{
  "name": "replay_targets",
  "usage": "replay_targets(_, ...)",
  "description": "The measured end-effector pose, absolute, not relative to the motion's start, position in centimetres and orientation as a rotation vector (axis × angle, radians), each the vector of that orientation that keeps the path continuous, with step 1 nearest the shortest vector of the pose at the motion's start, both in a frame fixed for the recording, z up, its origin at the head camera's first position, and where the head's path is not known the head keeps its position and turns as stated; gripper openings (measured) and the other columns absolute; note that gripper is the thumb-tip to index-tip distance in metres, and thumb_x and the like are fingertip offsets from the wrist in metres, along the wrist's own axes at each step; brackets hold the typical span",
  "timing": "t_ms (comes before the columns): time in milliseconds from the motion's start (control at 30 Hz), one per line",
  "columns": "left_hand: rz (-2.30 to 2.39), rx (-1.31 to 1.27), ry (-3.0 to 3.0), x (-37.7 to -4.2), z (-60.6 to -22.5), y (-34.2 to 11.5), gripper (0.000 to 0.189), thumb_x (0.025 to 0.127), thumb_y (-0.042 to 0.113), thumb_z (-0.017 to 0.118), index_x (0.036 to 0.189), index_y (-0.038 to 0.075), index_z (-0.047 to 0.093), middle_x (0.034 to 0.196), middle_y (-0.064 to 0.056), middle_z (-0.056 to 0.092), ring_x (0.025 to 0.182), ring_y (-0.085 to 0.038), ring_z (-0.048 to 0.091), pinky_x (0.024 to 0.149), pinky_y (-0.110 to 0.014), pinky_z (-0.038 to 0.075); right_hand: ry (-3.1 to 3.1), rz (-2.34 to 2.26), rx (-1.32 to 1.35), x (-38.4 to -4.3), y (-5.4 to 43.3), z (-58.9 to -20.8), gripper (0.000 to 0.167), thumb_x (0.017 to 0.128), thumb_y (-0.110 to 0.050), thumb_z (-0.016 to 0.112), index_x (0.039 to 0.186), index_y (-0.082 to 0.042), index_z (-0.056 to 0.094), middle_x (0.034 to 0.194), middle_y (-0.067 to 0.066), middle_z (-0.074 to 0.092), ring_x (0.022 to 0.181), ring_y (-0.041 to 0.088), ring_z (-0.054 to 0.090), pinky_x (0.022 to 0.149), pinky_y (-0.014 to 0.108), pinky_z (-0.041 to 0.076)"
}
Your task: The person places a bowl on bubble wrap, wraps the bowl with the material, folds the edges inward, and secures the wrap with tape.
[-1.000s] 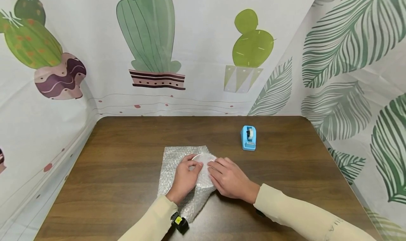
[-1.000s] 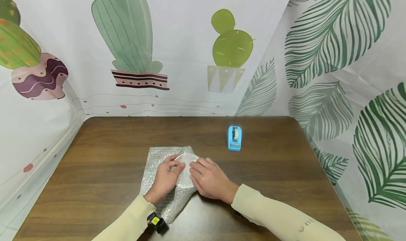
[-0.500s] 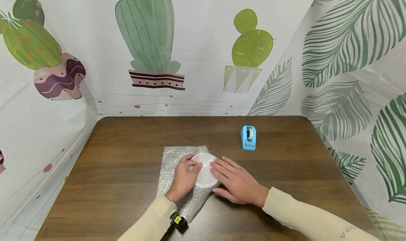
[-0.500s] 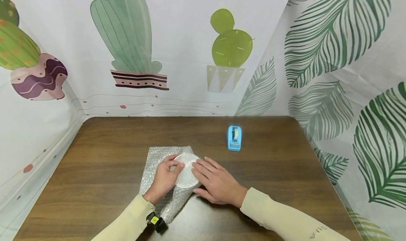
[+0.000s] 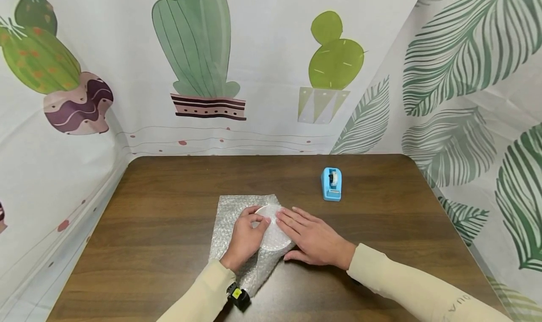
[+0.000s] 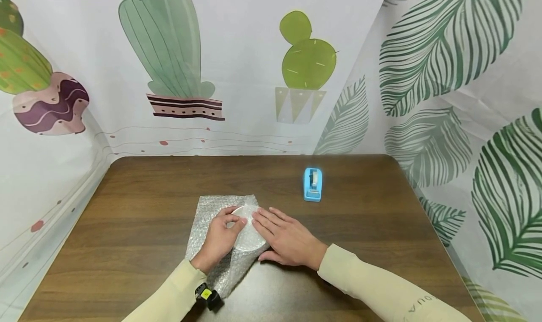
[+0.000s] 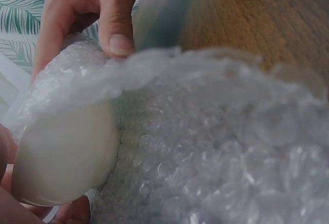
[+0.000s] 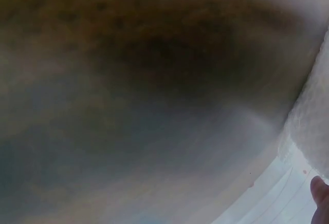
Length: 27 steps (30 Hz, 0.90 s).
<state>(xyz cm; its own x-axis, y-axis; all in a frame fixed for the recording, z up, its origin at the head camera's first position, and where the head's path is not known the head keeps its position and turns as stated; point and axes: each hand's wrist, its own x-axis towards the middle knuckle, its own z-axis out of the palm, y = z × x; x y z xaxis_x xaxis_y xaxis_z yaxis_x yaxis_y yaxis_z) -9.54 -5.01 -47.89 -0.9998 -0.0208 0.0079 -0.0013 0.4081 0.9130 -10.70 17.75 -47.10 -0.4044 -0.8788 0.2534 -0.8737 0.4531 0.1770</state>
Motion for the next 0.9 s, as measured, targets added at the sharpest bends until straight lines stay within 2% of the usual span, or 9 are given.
replay_targets(367, -1.628, -0.020, -2.642, -9.6, -47.8, -5.1, 0.022, 0.097, 0.016, 0.070, 0.091, -0.003, 0.080, 0.138, -0.023, 0.064, 0.130, -0.042, 0.061, 0.109, -0.057, 0.048, -2.314, -0.045, 1.540, -11.5, 17.7, -47.5, 0.077, 0.095, -0.059, 0.068, 0.148, -0.005, 0.056, 0.155, 0.011, 0.056, 0.147, 0.025, 0.052, 0.122, 0.040, 0.040)
replay_targets(600, -1.592, -0.042, -2.631, -9.5, -47.8, -5.2, 0.023, 0.098, 0.018, 0.069, 0.096, -0.001, 0.080, 0.137, -0.023, 0.065, 0.131, -0.041, 0.061, 0.109, -0.058, 0.048, -2.306, -0.056, 1.560, -11.7, 17.7, -47.5, 0.076, 0.095, -0.059, 0.068, 0.148, -0.004, 0.057, 0.154, 0.011, 0.057, 0.146, 0.025, 0.053, 0.123, 0.040, 0.039)
replay_targets(767, -1.519, -0.004, -2.530, -9.3, -47.4, -5.6, 0.017, 0.097, 0.016, 0.070, 0.095, 0.001, 0.079, 0.131, -0.021, 0.068, 0.118, -0.038, 0.066, 0.096, -0.053, 0.054, -2.312, -0.076, 1.567, -11.7, 17.7, -47.4, 0.077, 0.096, -0.060, 0.066, 0.148, -0.005, 0.057, 0.155, 0.011, 0.057, 0.146, 0.023, 0.053, 0.123, 0.040, 0.039)
replay_targets(900, -1.436, 0.076, -2.436, -9.8, -46.8, -6.8, 0.014, 0.095, 0.012, 0.071, 0.093, 0.000, 0.077, 0.125, -0.023, 0.069, 0.114, -0.041, 0.066, 0.095, -0.055, 0.052, -2.334, -0.084, 1.571, -11.7, 17.6, -47.3, 0.075, 0.097, -0.060, 0.064, 0.149, -0.006, 0.056, 0.156, 0.010, 0.056, 0.147, 0.020, 0.052, 0.124, 0.039, 0.038)
